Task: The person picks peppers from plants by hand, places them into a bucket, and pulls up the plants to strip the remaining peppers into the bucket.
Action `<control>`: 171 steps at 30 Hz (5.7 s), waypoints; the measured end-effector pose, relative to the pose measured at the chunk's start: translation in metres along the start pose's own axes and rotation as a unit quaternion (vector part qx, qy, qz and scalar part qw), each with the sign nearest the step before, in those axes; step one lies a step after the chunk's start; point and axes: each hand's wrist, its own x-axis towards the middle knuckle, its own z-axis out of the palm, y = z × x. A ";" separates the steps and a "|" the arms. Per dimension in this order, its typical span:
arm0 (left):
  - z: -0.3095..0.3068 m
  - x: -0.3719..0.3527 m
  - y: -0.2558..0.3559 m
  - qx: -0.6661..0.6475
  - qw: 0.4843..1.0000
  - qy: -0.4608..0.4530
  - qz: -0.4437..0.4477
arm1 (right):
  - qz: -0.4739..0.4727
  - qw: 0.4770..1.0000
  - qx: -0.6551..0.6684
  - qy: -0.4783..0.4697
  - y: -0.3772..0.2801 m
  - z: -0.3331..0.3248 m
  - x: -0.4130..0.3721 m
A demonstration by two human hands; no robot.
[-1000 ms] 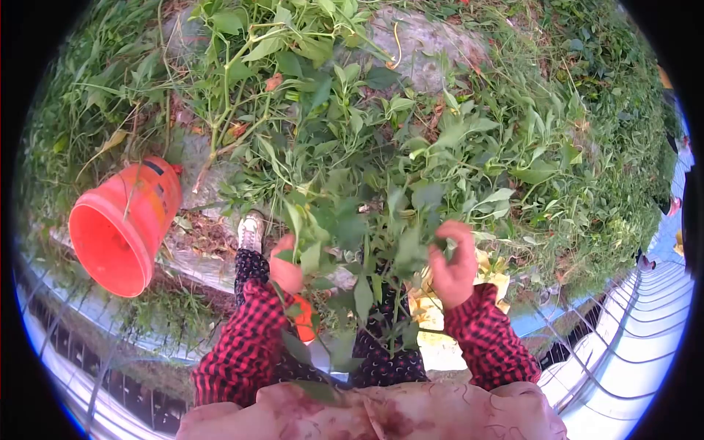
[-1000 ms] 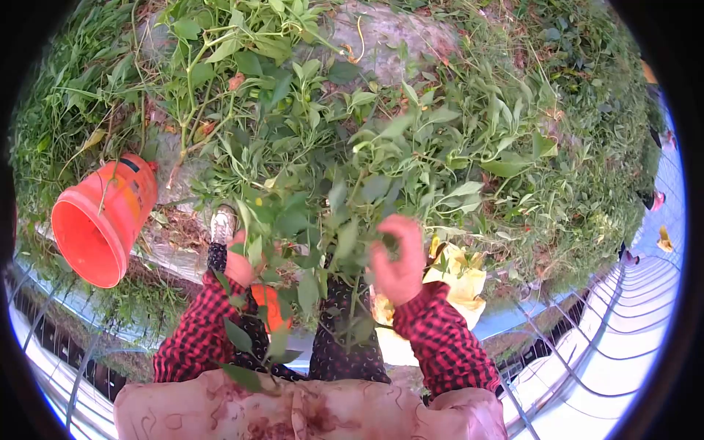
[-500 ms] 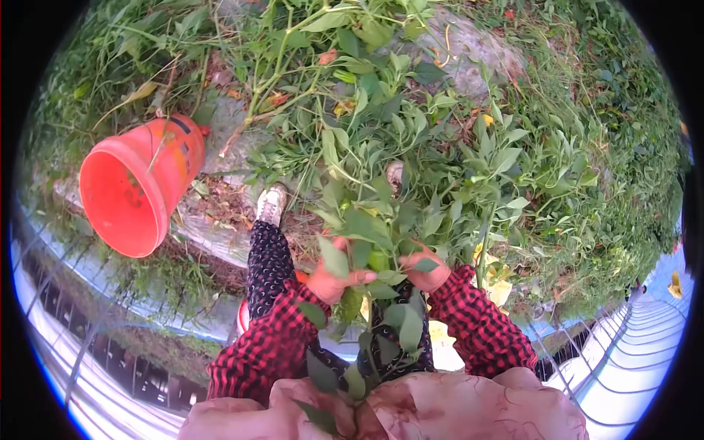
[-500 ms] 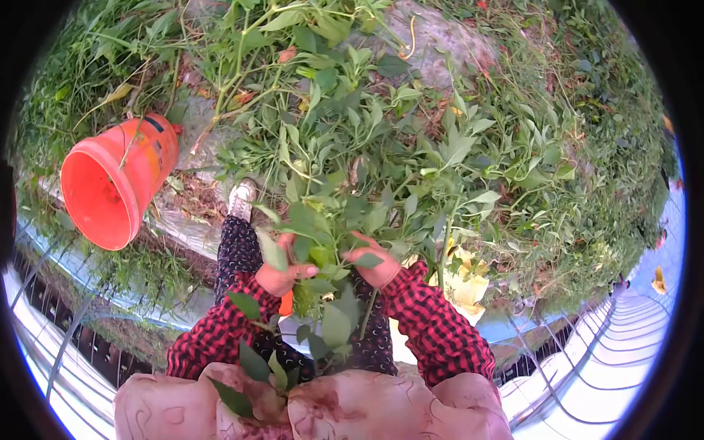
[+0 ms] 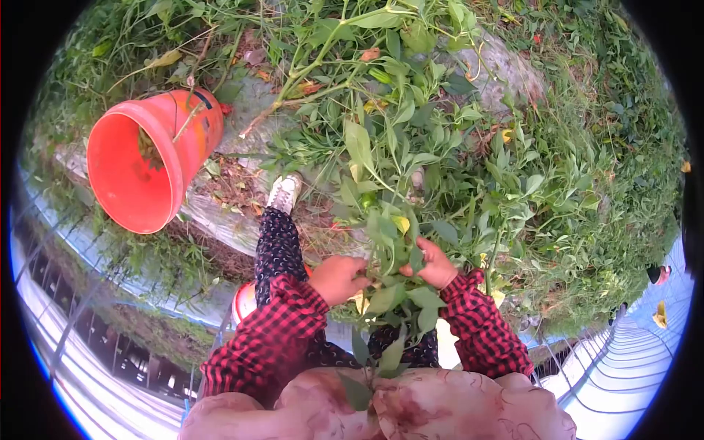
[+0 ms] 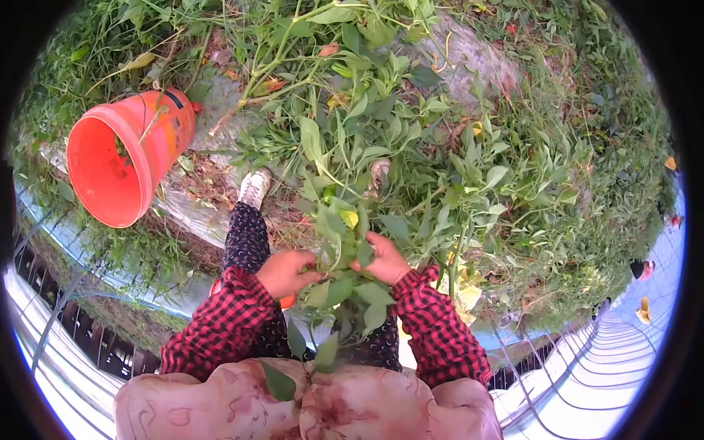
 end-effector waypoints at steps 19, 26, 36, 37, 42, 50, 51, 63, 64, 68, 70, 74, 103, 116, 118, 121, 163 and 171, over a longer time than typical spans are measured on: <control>0.050 -0.018 0.004 0.165 0.968 0.100 0.158 | -0.162 0.957 -0.216 -0.103 -0.098 0.007 -0.065; 0.041 -0.024 0.022 0.175 0.964 0.085 0.179 | 0.033 0.758 -0.593 -0.269 -0.069 0.045 -0.023; -0.008 0.024 -0.077 0.085 0.972 0.216 0.032 | -0.081 0.761 -0.631 -0.126 -0.065 -0.019 -0.078; -0.001 0.039 -0.068 0.028 0.968 0.245 0.052 | -0.079 0.765 -0.626 -0.128 -0.063 -0.021 -0.083; 0.020 0.118 -0.010 0.138 0.977 0.089 0.137 | -0.122 0.794 -0.586 -0.106 -0.040 -0.027 -0.103; 0.080 0.143 -0.015 0.117 0.979 -0.054 0.158 | -0.153 0.839 -0.518 -0.063 -0.049 -0.036 -0.112; 0.088 0.137 -0.016 0.127 0.978 -0.036 0.161 | -0.162 0.838 -0.519 -0.044 -0.044 -0.039 -0.112; 0.069 0.039 0.066 0.220 0.966 0.004 0.134 | 0.069 0.714 -0.693 -0.077 -0.061 0.008 -0.062; 0.072 0.032 0.067 0.229 0.964 0.062 0.124 | 0.073 0.711 -0.695 -0.078 -0.058 0.012 -0.060; 0.052 0.017 0.055 0.177 0.968 0.053 0.169 | 0.101 0.690 -0.712 -0.076 -0.041 0.013 -0.055; 0.037 0.013 0.054 0.180 0.969 0.051 0.162 | 0.109 0.693 -0.711 -0.051 -0.050 0.012 -0.051; -0.003 0.001 0.028 0.181 0.982 0.044 -0.003 | 0.201 0.631 -0.750 0.002 -0.065 -0.045 -0.075; -0.244 -0.212 -0.163 -0.447 0.595 0.663 0.081 | 0.429 0.555 -0.592 0.397 -0.006 -0.168 -0.421; -0.244 -0.105 -0.178 -0.180 0.660 0.729 0.012 | 0.194 0.511 -0.687 0.479 -0.049 -0.065 -0.513; -0.199 -0.078 -0.102 -0.086 0.707 0.684 0.155 | 0.200 0.508 -0.663 0.512 -0.053 -0.047 -0.528; -0.114 -0.020 -0.003 -0.047 0.807 0.542 0.232 | 0.161 0.493 -0.664 0.539 -0.061 -0.027 -0.543; 0.037 0.261 0.223 0.197 0.935 0.208 0.209 | 0.004 0.692 -0.290 0.661 0.041 -0.069 -0.490; 0.081 0.221 0.178 -0.201 0.966 0.058 0.154 | 0.014 0.750 -0.351 0.561 0.068 -0.130 -0.476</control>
